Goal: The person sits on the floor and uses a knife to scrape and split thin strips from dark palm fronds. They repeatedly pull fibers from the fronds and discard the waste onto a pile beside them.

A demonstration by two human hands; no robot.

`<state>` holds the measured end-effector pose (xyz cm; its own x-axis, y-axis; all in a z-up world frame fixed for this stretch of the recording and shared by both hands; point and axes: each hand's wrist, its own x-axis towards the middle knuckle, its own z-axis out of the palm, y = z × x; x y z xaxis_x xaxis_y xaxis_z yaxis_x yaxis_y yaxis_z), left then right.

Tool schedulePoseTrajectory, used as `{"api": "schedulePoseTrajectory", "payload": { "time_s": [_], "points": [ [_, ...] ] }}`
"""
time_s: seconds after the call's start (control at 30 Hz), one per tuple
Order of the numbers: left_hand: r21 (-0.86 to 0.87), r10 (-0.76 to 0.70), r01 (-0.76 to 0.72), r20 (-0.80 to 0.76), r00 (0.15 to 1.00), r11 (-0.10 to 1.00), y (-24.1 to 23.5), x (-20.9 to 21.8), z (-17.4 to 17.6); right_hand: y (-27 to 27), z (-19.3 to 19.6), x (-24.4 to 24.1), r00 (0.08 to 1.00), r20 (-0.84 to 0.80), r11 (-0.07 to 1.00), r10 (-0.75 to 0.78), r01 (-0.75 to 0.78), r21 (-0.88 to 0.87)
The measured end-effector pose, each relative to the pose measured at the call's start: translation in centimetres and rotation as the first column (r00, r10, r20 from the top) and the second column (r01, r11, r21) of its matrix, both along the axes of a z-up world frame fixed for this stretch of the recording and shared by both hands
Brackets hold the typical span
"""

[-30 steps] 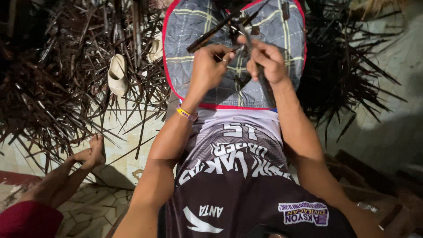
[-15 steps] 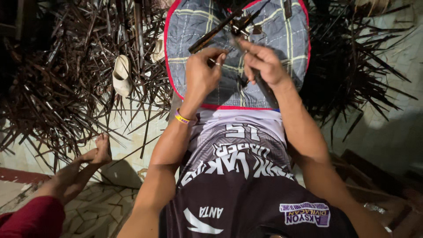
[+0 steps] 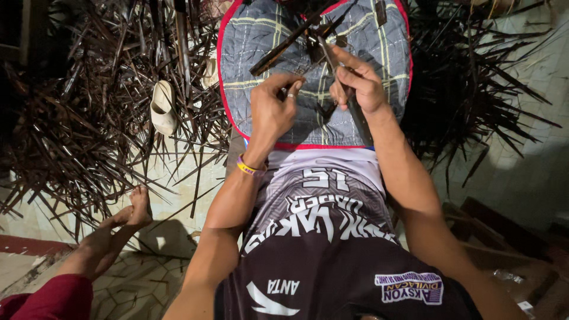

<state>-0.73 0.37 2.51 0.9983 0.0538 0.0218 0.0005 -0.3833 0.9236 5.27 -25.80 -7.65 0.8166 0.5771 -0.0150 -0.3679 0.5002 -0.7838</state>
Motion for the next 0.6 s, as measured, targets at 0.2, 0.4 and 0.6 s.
{"api": "schedulePoseTrajectory", "payload": {
  "time_s": [0.2,0.4,0.6],
  "points": [
    [0.072,-0.030,0.034,-0.054,0.998,0.997,1.8,-0.8,0.7,0.3,1.1,-1.1,0.983,-0.132,0.992,-0.129,0.130,0.001],
    [0.136,0.046,-0.004,-0.308,0.950,0.991,3.7,-1.4,2.5,-0.3,-0.1,-0.3,0.955,-0.170,0.970,-0.244,0.244,-0.022],
    [0.246,0.176,-0.137,-0.145,0.974,0.959,7.0,-2.1,0.4,0.5,2.1,0.7,0.906,-0.326,0.960,-0.269,0.279,-0.017]
  ]
}}
